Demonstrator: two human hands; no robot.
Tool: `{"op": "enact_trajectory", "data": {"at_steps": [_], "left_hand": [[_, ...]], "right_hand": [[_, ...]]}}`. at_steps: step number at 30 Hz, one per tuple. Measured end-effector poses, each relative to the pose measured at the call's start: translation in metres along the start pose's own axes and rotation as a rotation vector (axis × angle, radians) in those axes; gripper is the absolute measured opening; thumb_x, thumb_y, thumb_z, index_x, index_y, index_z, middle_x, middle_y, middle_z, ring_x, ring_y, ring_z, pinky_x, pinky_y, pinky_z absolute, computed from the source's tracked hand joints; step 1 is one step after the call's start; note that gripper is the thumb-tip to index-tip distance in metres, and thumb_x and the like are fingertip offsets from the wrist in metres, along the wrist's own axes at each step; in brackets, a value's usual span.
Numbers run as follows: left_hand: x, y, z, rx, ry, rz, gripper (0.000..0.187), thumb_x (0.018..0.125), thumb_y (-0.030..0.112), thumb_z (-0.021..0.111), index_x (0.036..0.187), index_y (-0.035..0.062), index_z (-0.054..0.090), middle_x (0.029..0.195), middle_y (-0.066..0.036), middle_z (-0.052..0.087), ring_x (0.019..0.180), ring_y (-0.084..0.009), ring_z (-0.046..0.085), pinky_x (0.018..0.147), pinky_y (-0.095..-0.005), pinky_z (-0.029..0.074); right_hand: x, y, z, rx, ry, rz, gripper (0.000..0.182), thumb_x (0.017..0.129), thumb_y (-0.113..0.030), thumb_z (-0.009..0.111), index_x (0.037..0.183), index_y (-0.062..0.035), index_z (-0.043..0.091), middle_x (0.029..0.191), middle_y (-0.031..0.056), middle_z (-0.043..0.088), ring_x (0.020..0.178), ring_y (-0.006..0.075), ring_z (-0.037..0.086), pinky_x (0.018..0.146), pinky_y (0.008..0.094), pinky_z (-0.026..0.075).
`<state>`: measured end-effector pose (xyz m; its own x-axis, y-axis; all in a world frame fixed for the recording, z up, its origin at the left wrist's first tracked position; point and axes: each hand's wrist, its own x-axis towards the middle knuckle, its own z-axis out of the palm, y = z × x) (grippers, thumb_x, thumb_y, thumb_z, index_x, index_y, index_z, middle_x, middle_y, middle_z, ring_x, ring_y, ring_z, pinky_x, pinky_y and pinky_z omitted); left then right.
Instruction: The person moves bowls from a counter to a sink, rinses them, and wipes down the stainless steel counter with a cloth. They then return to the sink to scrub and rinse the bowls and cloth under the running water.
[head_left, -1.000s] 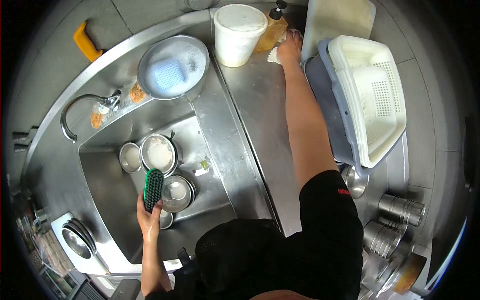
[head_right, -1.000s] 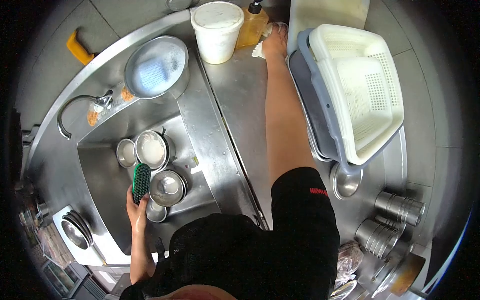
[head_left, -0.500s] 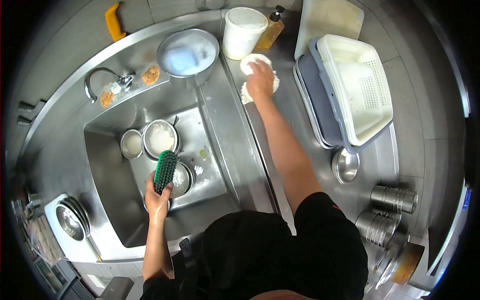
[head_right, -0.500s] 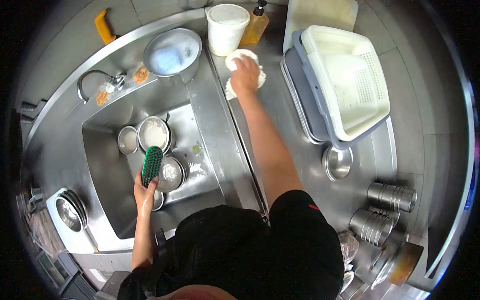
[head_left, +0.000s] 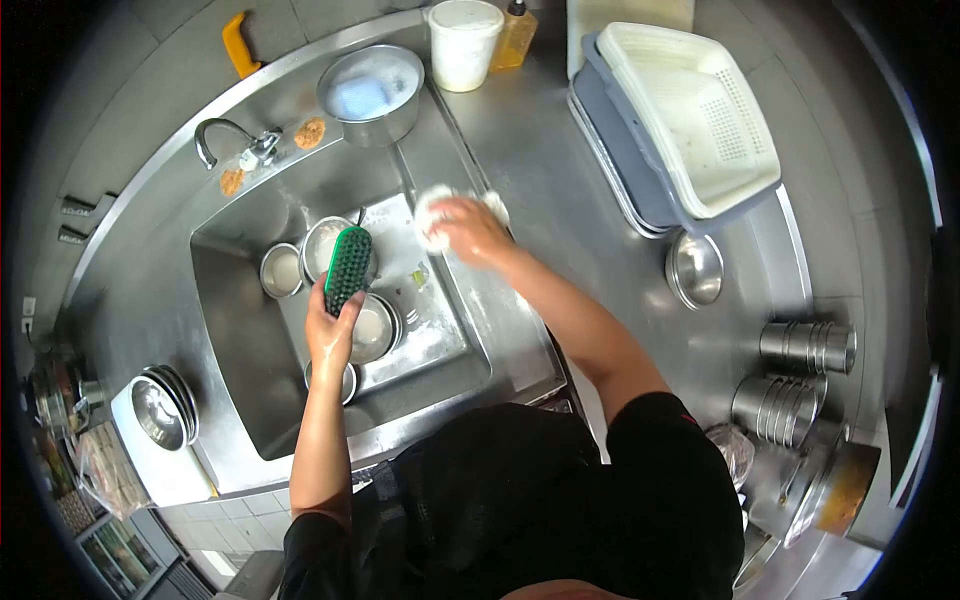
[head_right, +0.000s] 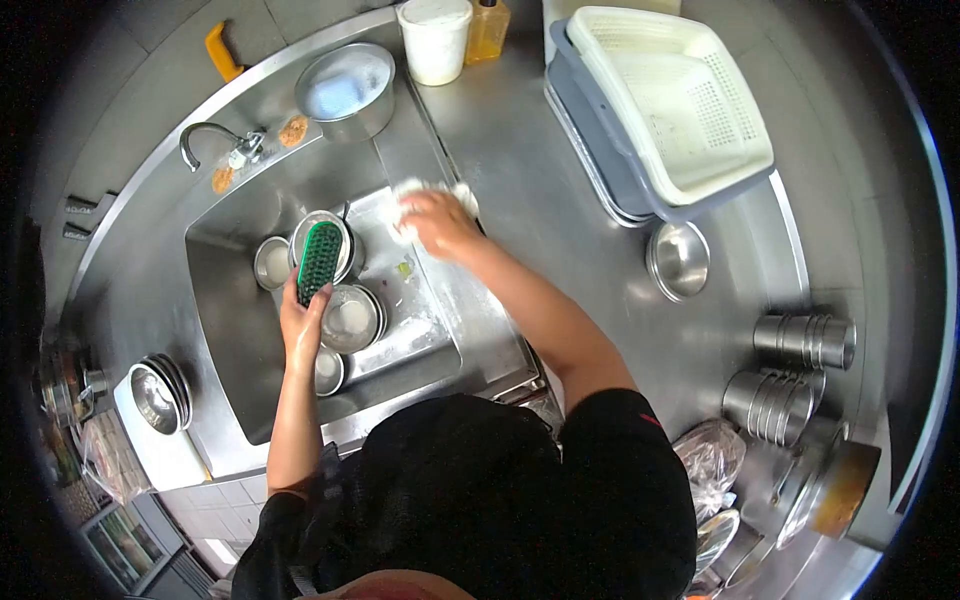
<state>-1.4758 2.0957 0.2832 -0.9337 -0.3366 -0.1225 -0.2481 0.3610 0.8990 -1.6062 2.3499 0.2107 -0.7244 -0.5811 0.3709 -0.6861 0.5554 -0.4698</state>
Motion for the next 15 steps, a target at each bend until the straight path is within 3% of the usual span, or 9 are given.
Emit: {"op": "enact_trajectory", "data": {"at_steps": [2, 5, 7, 9, 10, 12, 13, 14, 15], "left_hand": [[0.010, -0.008, 0.007, -0.003, -0.053, 0.094, 0.057, 0.076, 0.022, 0.069, 0.123, -0.0035, 0.048, 0.103, -0.013, 0.062, 0.094, -0.0195, 0.058, 0.086, -0.0295, 0.043], [0.010, 0.011, 0.016, -0.005, -0.062, 0.140, 0.055, 0.077, 0.021, 0.068, 0.123, -0.0029, 0.048, 0.101, -0.012, 0.062, 0.092, -0.0185, 0.059, 0.085, -0.0290, 0.044], [0.012, 0.016, 0.022, -0.037, -0.094, 0.126, 0.054, 0.077, 0.021, 0.068, 0.122, -0.0024, 0.048, 0.101, -0.012, 0.062, 0.089, -0.0174, 0.060, 0.083, -0.0282, 0.045], [0.016, 0.021, 0.031, -0.027, -0.121, 0.153, 0.054, 0.077, 0.021, 0.068, 0.121, -0.0021, 0.049, 0.101, -0.012, 0.062, 0.088, -0.0173, 0.060, 0.081, -0.0285, 0.045], [0.019, 0.024, 0.037, -0.021, -0.135, 0.174, 0.053, 0.077, 0.022, 0.068, 0.121, -0.0018, 0.049, 0.101, -0.012, 0.062, 0.086, -0.0173, 0.060, 0.080, -0.0288, 0.045], [0.030, 0.034, 0.052, 0.073, -0.134, 0.216, 0.053, 0.077, 0.023, 0.068, 0.120, -0.0015, 0.050, 0.099, -0.013, 0.062, 0.085, -0.0184, 0.060, 0.078, -0.0294, 0.046], [0.036, 0.040, 0.062, 0.153, -0.125, 0.255, 0.053, 0.077, 0.025, 0.067, 0.120, -0.0012, 0.050, 0.098, -0.014, 0.062, 0.083, -0.0196, 0.060, 0.077, -0.0300, 0.046], [0.043, 0.044, 0.074, 0.179, -0.118, 0.277, 0.055, 0.076, 0.027, 0.067, 0.120, -0.0011, 0.050, 0.097, -0.015, 0.062, 0.084, -0.0229, 0.061, 0.077, -0.0317, 0.046], [0.055, 0.049, 0.086, 0.205, -0.107, 0.305, 0.056, 0.076, 0.029, 0.067, 0.119, -0.0010, 0.050, 0.096, -0.017, 0.062, 0.084, -0.0262, 0.061, 0.077, -0.0334, 0.046]], "right_hand": [[-0.043, -0.030, -0.037, 0.045, -0.157, 0.075, 0.020, 0.073, -0.002, 0.053, 0.075, -0.0158, 0.067, 0.108, 0.0024, 0.061, 0.110, 0.0245, 0.050, 0.096, 0.0382, 0.037], [-0.073, -0.035, -0.087, 0.055, -0.294, 0.088, 0.020, 0.071, -0.002, 0.052, 0.073, -0.0147, 0.067, 0.096, 0.0035, 0.063, 0.099, 0.0255, 0.056, 0.088, 0.0370, 0.042], [-0.062, -0.022, -0.120, 0.071, -0.086, 0.199, 0.018, 0.070, -0.003, 0.052, 0.073, -0.0132, 0.067, 0.088, 0.0052, 0.064, 0.088, 0.0287, 0.058, 0.080, 0.0361, 0.047], [-0.039, 0.049, -0.129, 0.025, 0.077, 0.167, 0.018, 0.071, -0.003, 0.052, 0.076, -0.0118, 0.067, 0.089, 0.0075, 0.064, 0.085, 0.0313, 0.060, 0.076, 0.0361, 0.049], [-0.019, 0.071, -0.138, -0.065, 0.090, 0.304, 0.022, 0.072, -0.004, 0.052, 0.084, -0.0124, 0.068, 0.102, 0.0086, 0.064, 0.096, 0.0297, 0.059, 0.083, 0.0362, 0.047], [0.008, 0.113, -0.136, -0.274, 0.075, 0.459, 0.038, 0.083, -0.018, 0.050, 0.119, -0.0205, 0.059, 0.140, 0.0105, 0.041, 0.125, 0.0316, 0.041, 0.105, 0.0376, 0.032], [0.014, 0.147, -0.109, -0.233, 0.082, 0.548, 0.038, 0.086, -0.027, 0.050, 0.124, -0.0245, 0.056, 0.145, 0.0098, 0.033, 0.130, 0.0317, 0.034, 0.109, 0.0403, 0.025], [0.014, 0.142, -0.087, -0.502, 0.191, 0.530, 0.035, 0.087, -0.030, 0.050, 0.122, -0.0271, 0.057, 0.145, 0.0068, 0.033, 0.129, 0.0303, 0.036, 0.109, 0.0428, 0.023], [0.018, 0.128, -0.075, -0.488, 0.197, 0.477, 0.034, 0.086, -0.027, 0.052, 0.118, -0.0263, 0.060, 0.141, 0.0054, 0.038, 0.127, 0.0302, 0.037, 0.108, 0.0437, 0.025]]}}
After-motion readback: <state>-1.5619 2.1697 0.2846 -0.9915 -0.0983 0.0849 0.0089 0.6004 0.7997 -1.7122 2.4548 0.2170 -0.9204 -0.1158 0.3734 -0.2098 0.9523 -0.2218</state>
